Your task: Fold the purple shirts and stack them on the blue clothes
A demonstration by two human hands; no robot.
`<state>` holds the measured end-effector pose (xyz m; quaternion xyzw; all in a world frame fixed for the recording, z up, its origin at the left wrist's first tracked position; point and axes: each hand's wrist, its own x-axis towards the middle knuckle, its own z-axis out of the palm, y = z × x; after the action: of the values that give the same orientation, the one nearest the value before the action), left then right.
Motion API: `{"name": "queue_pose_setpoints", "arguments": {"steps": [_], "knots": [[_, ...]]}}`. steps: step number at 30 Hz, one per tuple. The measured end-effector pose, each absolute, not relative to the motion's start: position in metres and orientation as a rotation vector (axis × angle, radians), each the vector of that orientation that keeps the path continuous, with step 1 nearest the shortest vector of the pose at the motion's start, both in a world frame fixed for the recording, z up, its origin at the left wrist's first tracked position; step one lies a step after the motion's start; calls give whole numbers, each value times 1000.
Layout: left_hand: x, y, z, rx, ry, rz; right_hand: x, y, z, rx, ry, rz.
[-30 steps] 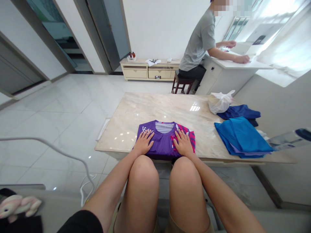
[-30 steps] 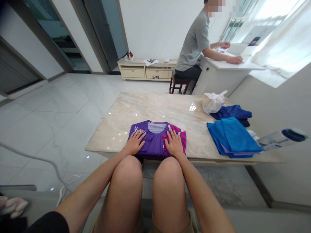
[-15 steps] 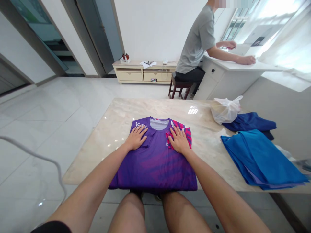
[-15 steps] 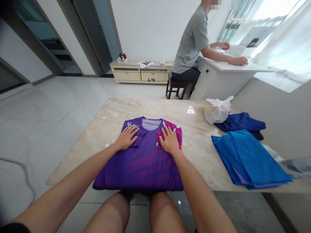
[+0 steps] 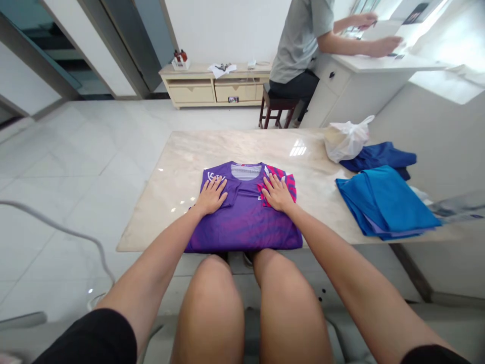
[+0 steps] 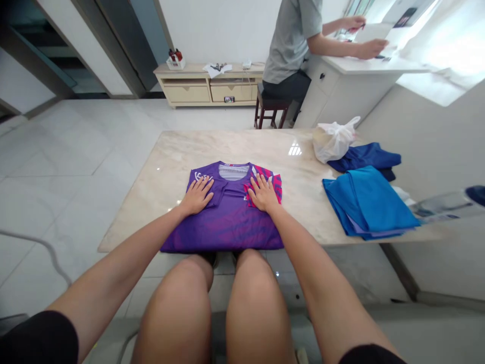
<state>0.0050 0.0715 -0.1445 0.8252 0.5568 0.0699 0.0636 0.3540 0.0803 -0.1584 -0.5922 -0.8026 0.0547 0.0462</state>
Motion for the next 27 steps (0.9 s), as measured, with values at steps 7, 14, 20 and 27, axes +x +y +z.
{"name": "queue_pose_setpoints", "arguments": {"steps": [7, 14, 20, 27], "knots": [[-1, 14, -128, 2448, 1636, 66, 365, 29, -138, -1730, -2535, 330], [-22, 80, -94, 2418, 1741, -39, 411, 79, -102, -1872, -2465, 224], [-27, 150, -90, 2230, 1774, -142, 423, 144, -96, -2009, -2613, 473], [-10, 190, -74, 2138, 1371, -569, 409, 186, -80, -1933, -2956, 934]]}}
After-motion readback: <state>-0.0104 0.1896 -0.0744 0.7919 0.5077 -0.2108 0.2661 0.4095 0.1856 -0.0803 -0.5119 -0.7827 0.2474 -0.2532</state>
